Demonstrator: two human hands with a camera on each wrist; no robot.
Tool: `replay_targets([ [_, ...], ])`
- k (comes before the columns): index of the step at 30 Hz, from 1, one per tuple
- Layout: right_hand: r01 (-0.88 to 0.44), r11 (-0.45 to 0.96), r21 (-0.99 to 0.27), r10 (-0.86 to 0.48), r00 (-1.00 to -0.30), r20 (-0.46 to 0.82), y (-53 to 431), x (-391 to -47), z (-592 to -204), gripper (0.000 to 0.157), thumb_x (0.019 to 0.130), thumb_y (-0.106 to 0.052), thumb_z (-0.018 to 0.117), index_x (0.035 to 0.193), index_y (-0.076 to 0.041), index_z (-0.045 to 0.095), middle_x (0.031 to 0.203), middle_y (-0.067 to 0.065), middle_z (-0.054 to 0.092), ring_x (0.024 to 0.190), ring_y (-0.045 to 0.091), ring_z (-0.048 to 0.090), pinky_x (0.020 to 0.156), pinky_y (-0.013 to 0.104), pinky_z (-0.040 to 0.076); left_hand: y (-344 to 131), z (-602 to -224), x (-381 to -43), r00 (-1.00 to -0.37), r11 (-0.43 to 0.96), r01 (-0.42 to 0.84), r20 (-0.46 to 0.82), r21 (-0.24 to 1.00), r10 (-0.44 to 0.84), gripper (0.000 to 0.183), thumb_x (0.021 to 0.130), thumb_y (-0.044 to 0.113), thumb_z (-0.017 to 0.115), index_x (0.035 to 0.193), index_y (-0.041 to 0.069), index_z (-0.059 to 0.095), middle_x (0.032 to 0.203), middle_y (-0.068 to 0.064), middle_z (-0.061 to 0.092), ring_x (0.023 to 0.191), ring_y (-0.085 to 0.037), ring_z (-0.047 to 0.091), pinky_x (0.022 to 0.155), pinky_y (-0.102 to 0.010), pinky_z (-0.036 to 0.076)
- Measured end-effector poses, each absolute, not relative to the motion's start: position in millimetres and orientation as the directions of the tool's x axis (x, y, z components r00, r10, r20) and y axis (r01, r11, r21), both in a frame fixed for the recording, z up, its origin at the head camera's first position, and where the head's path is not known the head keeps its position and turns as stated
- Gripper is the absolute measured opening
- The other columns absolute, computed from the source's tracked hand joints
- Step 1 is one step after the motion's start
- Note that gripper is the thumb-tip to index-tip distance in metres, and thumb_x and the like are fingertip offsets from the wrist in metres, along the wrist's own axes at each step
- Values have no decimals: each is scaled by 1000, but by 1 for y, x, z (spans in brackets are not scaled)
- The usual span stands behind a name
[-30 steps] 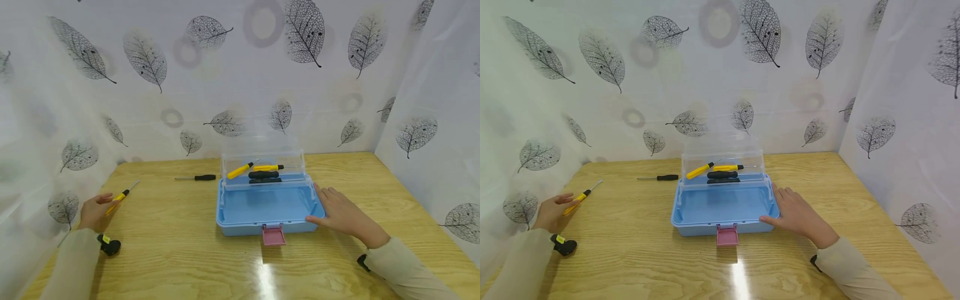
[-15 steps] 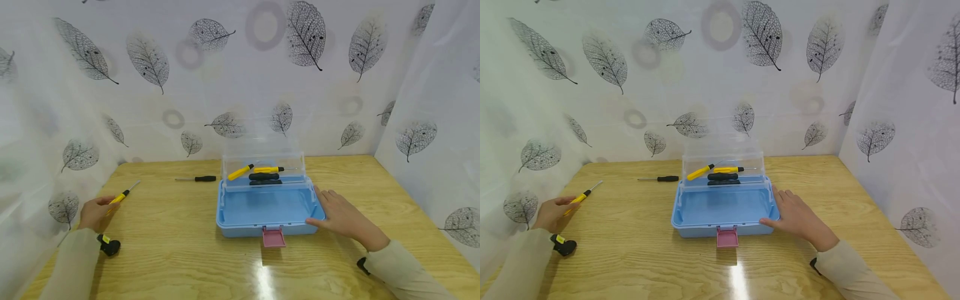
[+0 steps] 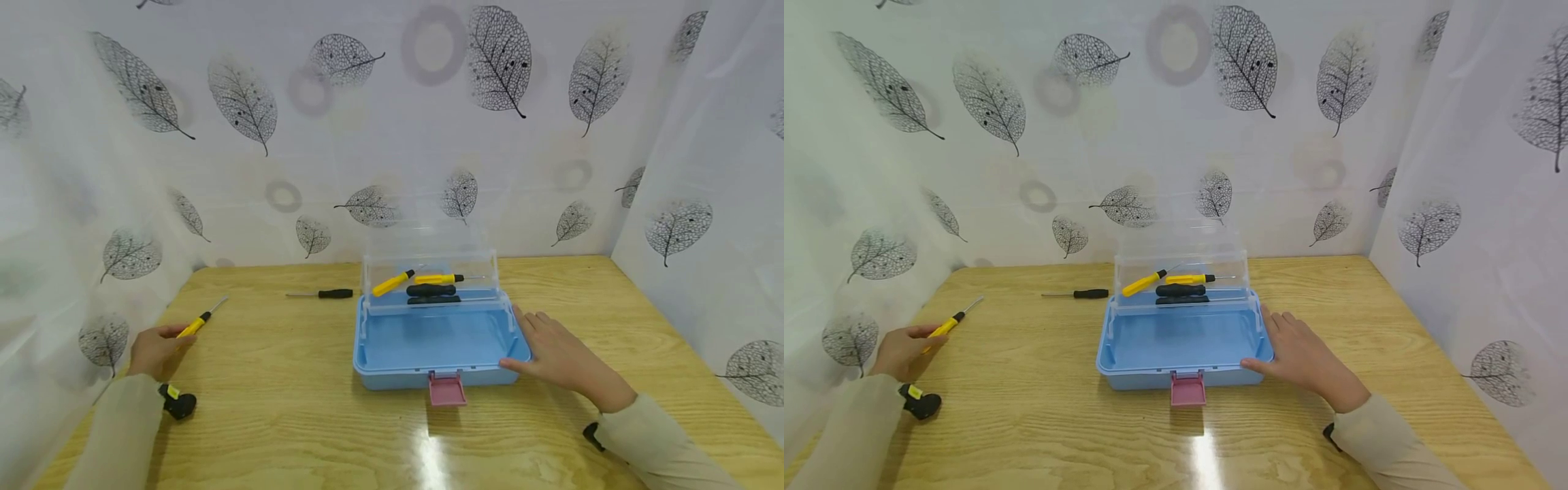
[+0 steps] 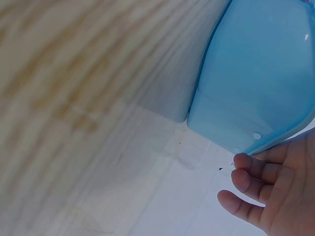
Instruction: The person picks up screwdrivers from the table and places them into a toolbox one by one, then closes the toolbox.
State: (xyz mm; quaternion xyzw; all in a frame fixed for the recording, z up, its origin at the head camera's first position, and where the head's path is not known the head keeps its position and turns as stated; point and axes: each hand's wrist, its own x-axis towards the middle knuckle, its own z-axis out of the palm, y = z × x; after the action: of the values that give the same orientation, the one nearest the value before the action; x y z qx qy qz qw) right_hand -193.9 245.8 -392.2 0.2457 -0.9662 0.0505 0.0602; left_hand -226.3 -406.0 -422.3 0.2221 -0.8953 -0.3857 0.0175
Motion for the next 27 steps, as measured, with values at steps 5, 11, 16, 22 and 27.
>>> replay_targets([
  [5, -488, 871, -63, -474, -867, 152, 246, -195, -392, 98, 82, -59, 60, 139, 14, 30, 123, 32, 54, 113, 45, 53, 97, 56, 41, -407, -423, -227, -899, 605, -386, -137, 696, -416, 56, 89, 26, 62, 128, -12, 49, 132, -34, 46, 115, -46, 45, 98, -54, 38],
  [11, -491, 870, -51, -478, -863, 160, 246, -194, -390, 98, 81, -61, 60, 139, 13, 31, 121, 31, 55, 111, 43, 54, 95, 55, 43, -408, -424, -229, -889, 588, -400, -143, 703, -434, 55, 88, 24, 64, 127, -12, 50, 132, -33, 47, 114, -44, 46, 96, -50, 40],
  [16, -491, 869, -55, -478, -864, 161, 246, -194, -390, 99, 81, -61, 59, 139, 13, 31, 123, 32, 55, 112, 44, 54, 96, 56, 42, -409, -424, -228, -893, 590, -385, -125, 709, -432, 55, 86, 23, 66, 126, -12, 51, 124, -32, 54, 109, -41, 50, 84, -40, 47],
  [22, -492, 868, -61, -477, -862, 174, 245, -193, -391, 98, 80, -60, 61, 138, 13, 32, 122, 32, 55, 111, 45, 54, 95, 56, 43, -412, -423, -227, -893, 596, -381, -114, 707, -436, 55, 83, 23, 70, 123, -11, 55, 96, -14, 69, 97, -29, 55, 63, -16, 44],
  [27, -479, 875, -75, -466, -873, 141, 244, -192, -387, 99, 81, -61, 59, 139, 13, 31, 126, 33, 53, 114, 46, 52, 97, 57, 41, -411, -423, -227, -882, 587, -394, -113, 707, -457, 53, 83, 23, 71, 121, -10, 57, 90, -10, 70, 98, -30, 55, 73, -24, 48],
])
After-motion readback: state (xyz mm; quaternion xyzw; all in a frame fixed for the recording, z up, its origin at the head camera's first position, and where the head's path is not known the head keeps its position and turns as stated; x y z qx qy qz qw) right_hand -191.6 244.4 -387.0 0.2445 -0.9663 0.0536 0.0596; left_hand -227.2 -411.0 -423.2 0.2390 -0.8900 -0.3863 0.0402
